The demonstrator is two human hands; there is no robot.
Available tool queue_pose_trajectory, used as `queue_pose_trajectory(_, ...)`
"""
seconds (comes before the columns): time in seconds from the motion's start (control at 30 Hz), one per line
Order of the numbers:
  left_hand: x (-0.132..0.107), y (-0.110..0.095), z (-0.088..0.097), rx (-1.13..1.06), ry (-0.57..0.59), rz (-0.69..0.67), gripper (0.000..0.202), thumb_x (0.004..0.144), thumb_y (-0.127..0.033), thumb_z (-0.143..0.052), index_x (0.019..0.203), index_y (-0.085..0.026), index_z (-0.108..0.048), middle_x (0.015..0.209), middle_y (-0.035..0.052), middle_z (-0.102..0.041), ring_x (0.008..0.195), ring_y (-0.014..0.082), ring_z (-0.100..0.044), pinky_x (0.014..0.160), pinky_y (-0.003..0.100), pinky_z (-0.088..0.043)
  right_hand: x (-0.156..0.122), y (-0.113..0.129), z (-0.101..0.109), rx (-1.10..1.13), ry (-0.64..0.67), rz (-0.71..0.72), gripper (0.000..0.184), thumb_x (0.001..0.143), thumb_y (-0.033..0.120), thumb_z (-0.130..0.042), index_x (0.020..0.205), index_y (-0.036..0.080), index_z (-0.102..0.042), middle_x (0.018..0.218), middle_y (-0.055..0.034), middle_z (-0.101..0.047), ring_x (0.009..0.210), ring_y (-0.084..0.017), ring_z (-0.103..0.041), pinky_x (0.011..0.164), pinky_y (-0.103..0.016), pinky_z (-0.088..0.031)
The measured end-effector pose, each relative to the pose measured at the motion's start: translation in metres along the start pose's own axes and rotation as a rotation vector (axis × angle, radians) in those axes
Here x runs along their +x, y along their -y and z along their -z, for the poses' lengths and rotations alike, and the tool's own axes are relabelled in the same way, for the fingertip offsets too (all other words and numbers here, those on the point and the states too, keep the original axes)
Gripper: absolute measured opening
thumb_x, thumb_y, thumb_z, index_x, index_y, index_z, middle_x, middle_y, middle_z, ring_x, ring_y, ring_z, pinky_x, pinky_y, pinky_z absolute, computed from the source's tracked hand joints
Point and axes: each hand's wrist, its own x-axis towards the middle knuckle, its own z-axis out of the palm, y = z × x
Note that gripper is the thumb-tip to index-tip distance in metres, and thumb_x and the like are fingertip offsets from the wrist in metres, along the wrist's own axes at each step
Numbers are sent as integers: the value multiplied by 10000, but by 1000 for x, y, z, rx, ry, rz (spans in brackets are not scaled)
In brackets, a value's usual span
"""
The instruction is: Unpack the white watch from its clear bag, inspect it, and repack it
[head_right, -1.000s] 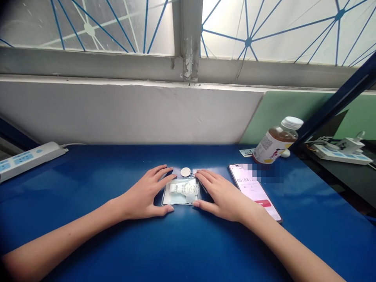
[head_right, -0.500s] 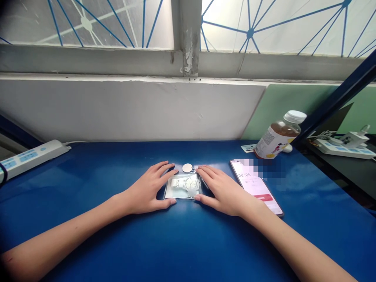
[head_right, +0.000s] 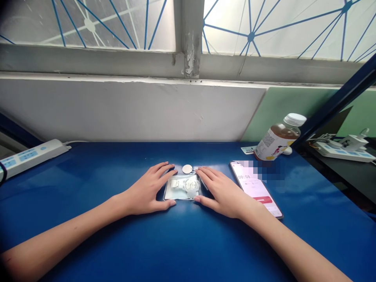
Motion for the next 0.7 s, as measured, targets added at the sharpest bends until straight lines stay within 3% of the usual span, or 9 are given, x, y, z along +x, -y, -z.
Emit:
queue_pose_trajectory(0.17, 0, 1, -1, -11, -21, 8, 803, 833, -636, -633, 1409, -95, -489, 1494, 205, -452, 1426, 417, -327, 1138, 573, -339, -2, 0, 4, -2, 34, -19, 764, 975, 607, -411, 1519, 74, -354, 1572, -194, -379, 1446, -341, -365, 1148, -542, -381)
queue_pose_trajectory(0.3, 0, 2, -1, -10, -24, 0, 695, 916, -602, -559, 1416, -123, -504, 1501, 178, -459, 1430, 406, -328, 1128, 574, -357, -2, -3, 3, -21, 13, 30, 842, 916, 636, -517, 1523, 79, -345, 1560, -214, -392, 1424, -375, -390, 1110, -563, -420)
queue_pose_trajectory(0.4, 0, 3, -1, -15, -34, -11, 671, 947, -608, -510, 1418, -130, -514, 1492, 176, -474, 1423, 407, -340, 1116, 586, -369, -1, -7, 0, -33, -99, 131, 615, 960, 450, -545, 1462, 110, -441, 1491, -205, -494, 1343, -349, -499, 1049, -526, -483)
queue_pose_trajectory(0.53, 0, 7, -3, -40, -44, -11, 593, 994, -566, -443, 1396, -142, -543, 1478, 165, -492, 1423, 383, -346, 1117, 570, -375, 0, -5, 0, 5, -259, 249, 290, 991, 239, -485, 1237, 175, -626, 1229, -147, -691, 1106, -286, -661, 911, -455, -549)
queue_pose_trajectory(0.7, -1, 7, -5, -105, -79, 22, 512, 1031, -474, -398, 1412, -146, -498, 1478, 153, -489, 1438, 337, -332, 1149, 544, -349, 2, 4, 1, 324, -335, 46, 204, 999, 272, -503, 1139, 207, -635, 1059, -85, -742, 951, -221, -705, 833, -349, -564)
